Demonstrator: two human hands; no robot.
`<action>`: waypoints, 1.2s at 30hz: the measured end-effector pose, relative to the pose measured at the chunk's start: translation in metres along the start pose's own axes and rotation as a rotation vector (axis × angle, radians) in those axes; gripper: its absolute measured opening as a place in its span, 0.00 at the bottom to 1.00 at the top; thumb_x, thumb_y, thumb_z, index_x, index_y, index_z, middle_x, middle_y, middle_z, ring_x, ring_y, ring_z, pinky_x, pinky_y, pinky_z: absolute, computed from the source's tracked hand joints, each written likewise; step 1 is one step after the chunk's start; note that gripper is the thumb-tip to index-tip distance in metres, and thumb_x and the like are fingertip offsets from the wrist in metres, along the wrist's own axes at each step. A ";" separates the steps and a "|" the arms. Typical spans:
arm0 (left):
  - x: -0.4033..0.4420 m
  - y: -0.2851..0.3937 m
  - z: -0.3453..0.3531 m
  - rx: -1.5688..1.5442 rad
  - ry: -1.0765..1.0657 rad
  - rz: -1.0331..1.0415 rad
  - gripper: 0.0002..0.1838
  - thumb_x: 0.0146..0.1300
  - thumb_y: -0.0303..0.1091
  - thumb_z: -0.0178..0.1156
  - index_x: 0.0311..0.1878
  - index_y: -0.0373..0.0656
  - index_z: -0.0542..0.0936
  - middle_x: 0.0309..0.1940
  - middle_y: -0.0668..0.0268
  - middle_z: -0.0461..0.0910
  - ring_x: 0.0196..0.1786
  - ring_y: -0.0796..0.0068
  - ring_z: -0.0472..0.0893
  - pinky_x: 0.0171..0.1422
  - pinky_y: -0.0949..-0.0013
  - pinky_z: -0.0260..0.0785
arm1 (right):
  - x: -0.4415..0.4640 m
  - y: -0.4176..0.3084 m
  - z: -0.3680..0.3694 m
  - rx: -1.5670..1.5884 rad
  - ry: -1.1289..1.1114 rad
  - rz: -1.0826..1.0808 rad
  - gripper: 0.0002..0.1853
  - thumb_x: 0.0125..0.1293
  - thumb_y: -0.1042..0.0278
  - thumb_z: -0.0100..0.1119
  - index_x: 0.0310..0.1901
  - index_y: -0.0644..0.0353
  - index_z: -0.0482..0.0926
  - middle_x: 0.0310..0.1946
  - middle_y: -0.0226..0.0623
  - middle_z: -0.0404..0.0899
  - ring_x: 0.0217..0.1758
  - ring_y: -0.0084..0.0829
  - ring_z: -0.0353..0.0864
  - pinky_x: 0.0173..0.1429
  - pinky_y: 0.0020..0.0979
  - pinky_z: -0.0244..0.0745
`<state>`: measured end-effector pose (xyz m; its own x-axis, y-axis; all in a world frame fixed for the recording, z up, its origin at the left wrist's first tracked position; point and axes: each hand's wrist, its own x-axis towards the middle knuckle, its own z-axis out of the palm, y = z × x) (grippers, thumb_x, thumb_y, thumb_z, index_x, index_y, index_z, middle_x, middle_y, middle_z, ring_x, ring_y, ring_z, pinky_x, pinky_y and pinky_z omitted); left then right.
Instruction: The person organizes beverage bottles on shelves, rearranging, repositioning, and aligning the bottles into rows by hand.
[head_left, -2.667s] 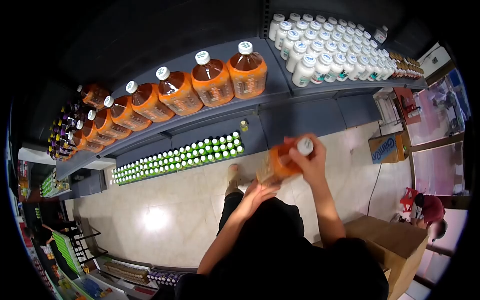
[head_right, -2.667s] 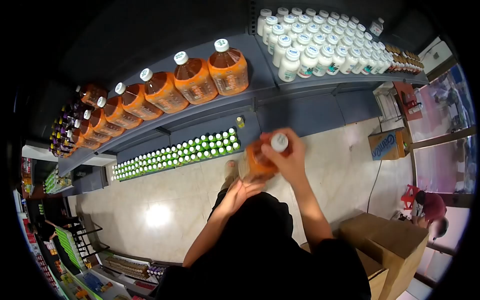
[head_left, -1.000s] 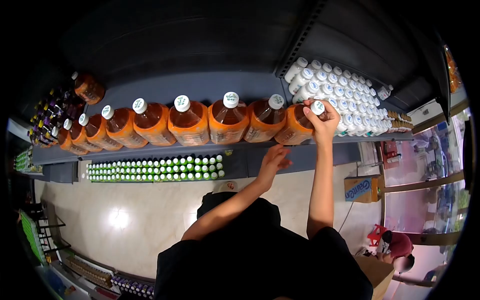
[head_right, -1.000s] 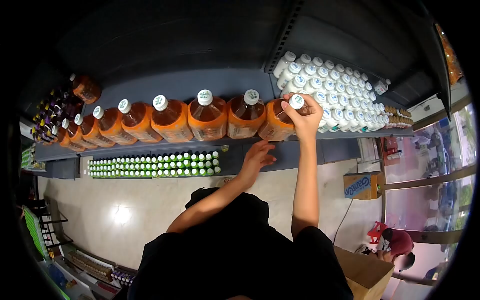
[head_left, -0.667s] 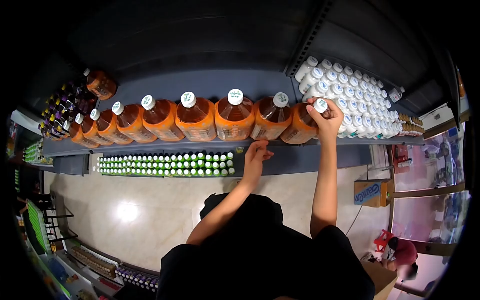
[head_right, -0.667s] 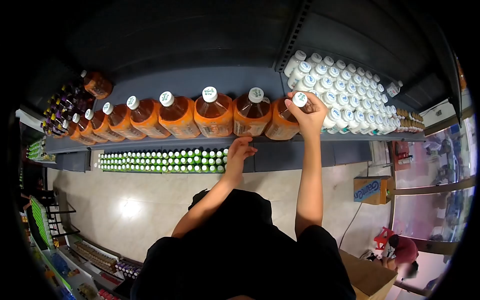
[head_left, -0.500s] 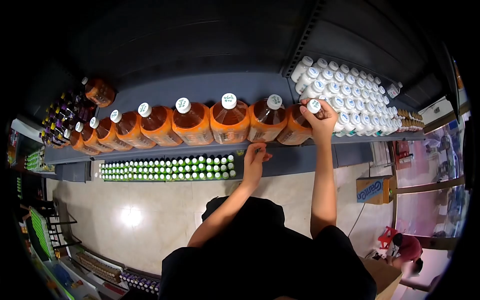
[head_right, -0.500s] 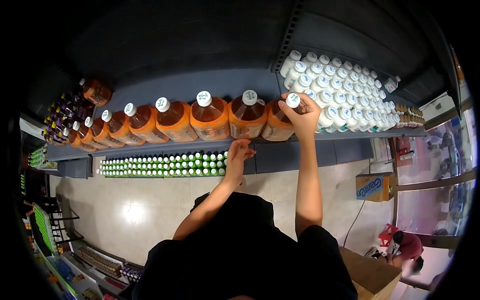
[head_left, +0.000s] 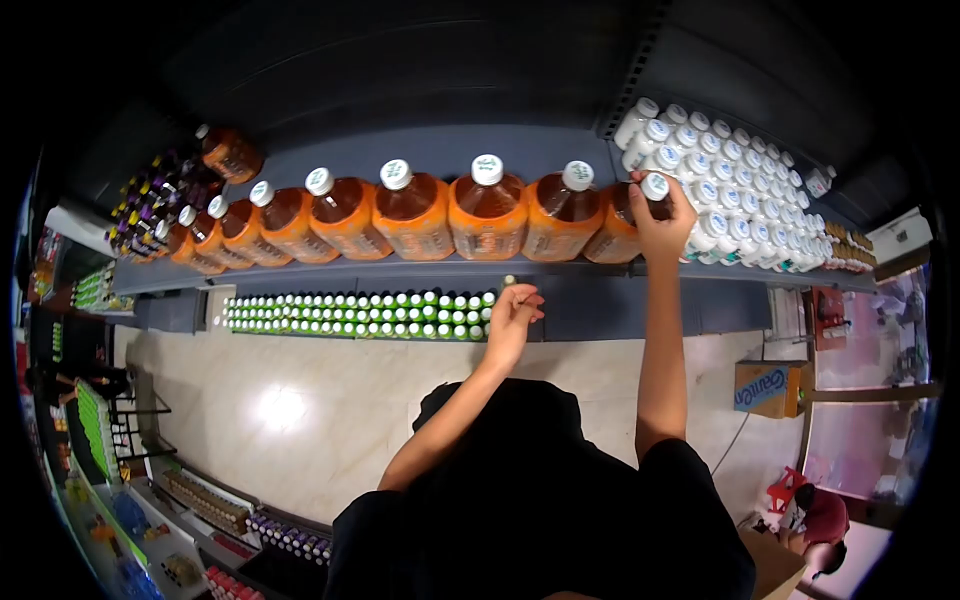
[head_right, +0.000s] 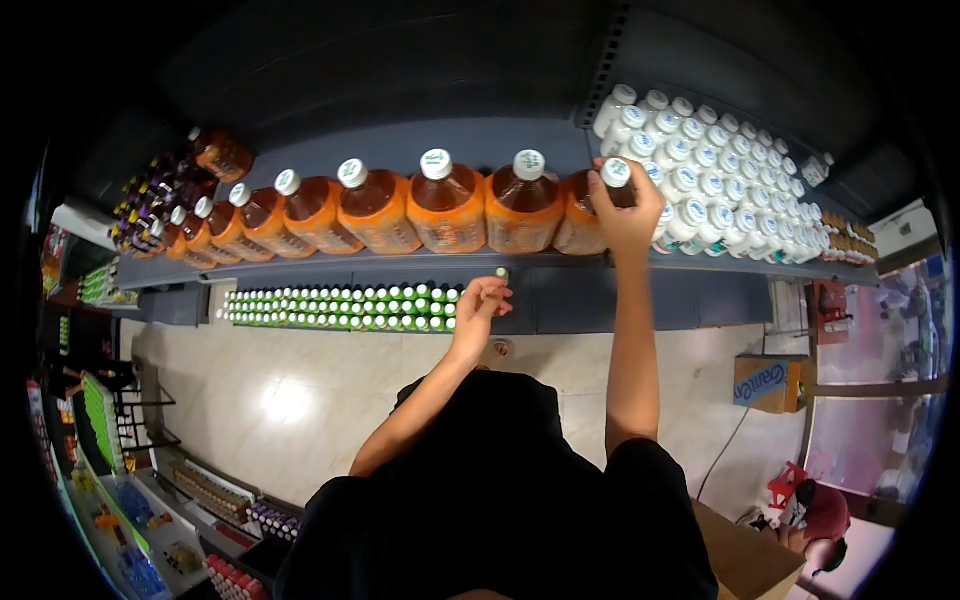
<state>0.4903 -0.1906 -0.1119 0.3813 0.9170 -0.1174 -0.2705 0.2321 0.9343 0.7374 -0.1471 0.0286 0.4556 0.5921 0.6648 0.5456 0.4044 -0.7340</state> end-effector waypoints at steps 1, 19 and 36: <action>-0.006 0.001 -0.005 -0.008 0.000 -0.007 0.10 0.80 0.30 0.53 0.59 0.40 0.77 0.47 0.64 0.83 0.44 0.76 0.82 0.53 0.72 0.73 | -0.001 0.003 0.001 0.036 0.009 -0.017 0.10 0.65 0.78 0.73 0.46 0.69 0.85 0.41 0.34 0.90 0.44 0.20 0.86 0.50 0.25 0.81; -0.243 -0.036 -0.134 -0.069 0.450 -0.248 0.10 0.77 0.29 0.55 0.57 0.39 0.78 0.46 0.64 0.84 0.46 0.73 0.83 0.54 0.70 0.75 | -0.009 0.009 0.002 0.071 -0.012 0.082 0.11 0.75 0.73 0.65 0.54 0.69 0.83 0.48 0.37 0.88 0.52 0.24 0.84 0.62 0.28 0.77; -0.266 0.008 -0.274 -0.006 0.315 0.035 0.12 0.80 0.26 0.56 0.61 0.34 0.77 0.49 0.63 0.84 0.51 0.76 0.82 0.59 0.70 0.76 | -0.017 -0.068 -0.036 -0.228 0.088 -0.026 0.28 0.79 0.63 0.61 0.74 0.67 0.70 0.71 0.52 0.74 0.73 0.40 0.74 0.77 0.39 0.67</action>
<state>0.1447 -0.3443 -0.1652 0.0796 0.9797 -0.1842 -0.2840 0.1994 0.9379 0.7182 -0.2097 0.0723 0.4934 0.5161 0.7001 0.6980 0.2453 -0.6728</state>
